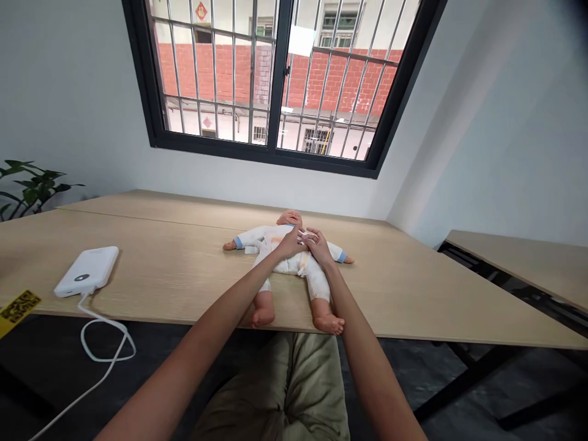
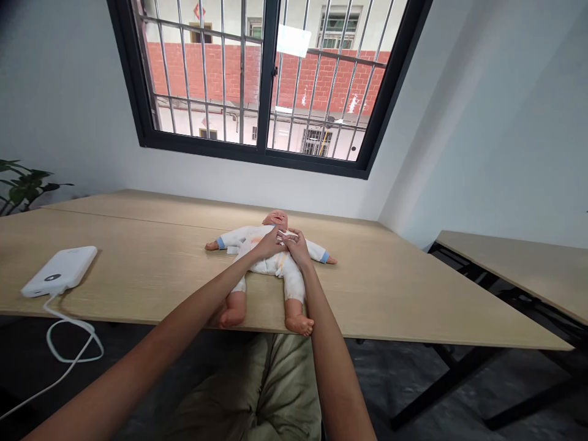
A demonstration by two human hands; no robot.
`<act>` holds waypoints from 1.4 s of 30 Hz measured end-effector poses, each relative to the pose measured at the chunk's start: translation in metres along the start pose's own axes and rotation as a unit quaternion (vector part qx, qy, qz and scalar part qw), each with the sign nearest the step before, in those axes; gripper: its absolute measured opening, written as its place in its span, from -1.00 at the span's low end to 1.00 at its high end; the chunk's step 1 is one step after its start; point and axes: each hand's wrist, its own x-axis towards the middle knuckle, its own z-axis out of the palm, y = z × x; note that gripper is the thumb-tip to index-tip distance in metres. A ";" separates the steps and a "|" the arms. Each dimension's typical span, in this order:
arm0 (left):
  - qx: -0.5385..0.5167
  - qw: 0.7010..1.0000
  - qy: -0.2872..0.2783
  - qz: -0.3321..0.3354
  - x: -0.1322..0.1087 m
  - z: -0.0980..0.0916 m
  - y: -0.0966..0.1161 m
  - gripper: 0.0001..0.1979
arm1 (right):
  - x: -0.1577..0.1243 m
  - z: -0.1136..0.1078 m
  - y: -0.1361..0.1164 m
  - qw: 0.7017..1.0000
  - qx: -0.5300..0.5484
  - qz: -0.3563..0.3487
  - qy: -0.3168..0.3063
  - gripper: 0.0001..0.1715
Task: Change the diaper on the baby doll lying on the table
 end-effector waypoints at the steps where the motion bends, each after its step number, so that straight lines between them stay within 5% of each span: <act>1: 0.025 1.000 0.011 -0.001 -0.001 0.000 0.000 -0.68 | 0.001 -0.001 0.003 1.000 -0.003 0.000 0.008 -0.36; 11: 0.168 0.983 0.065 -0.030 -0.002 -0.005 -0.011 -0.87 | -0.006 0.001 0.002 0.999 0.004 0.021 0.044 -0.51; 16: 0.068 0.995 0.059 -0.031 0.001 -0.012 -0.027 -0.85 | -0.008 0.001 0.002 0.999 0.007 0.020 0.029 -0.55; 25: 0.085 0.992 0.087 -0.012 -0.003 -0.014 -0.023 -0.92 | -0.011 0.003 -0.001 0.975 -0.207 -0.071 -0.024 -0.84; 34: 0.087 0.982 0.122 -0.118 0.002 -0.016 -0.025 -0.91 | -0.009 -0.001 -0.004 0.983 -0.178 -0.028 -0.012 -0.75; 42: 0.075 0.987 0.092 -0.110 -0.001 -0.015 -0.018 -0.90 | -0.012 -0.003 -0.003 0.985 -0.171 -0.019 -0.014 -0.64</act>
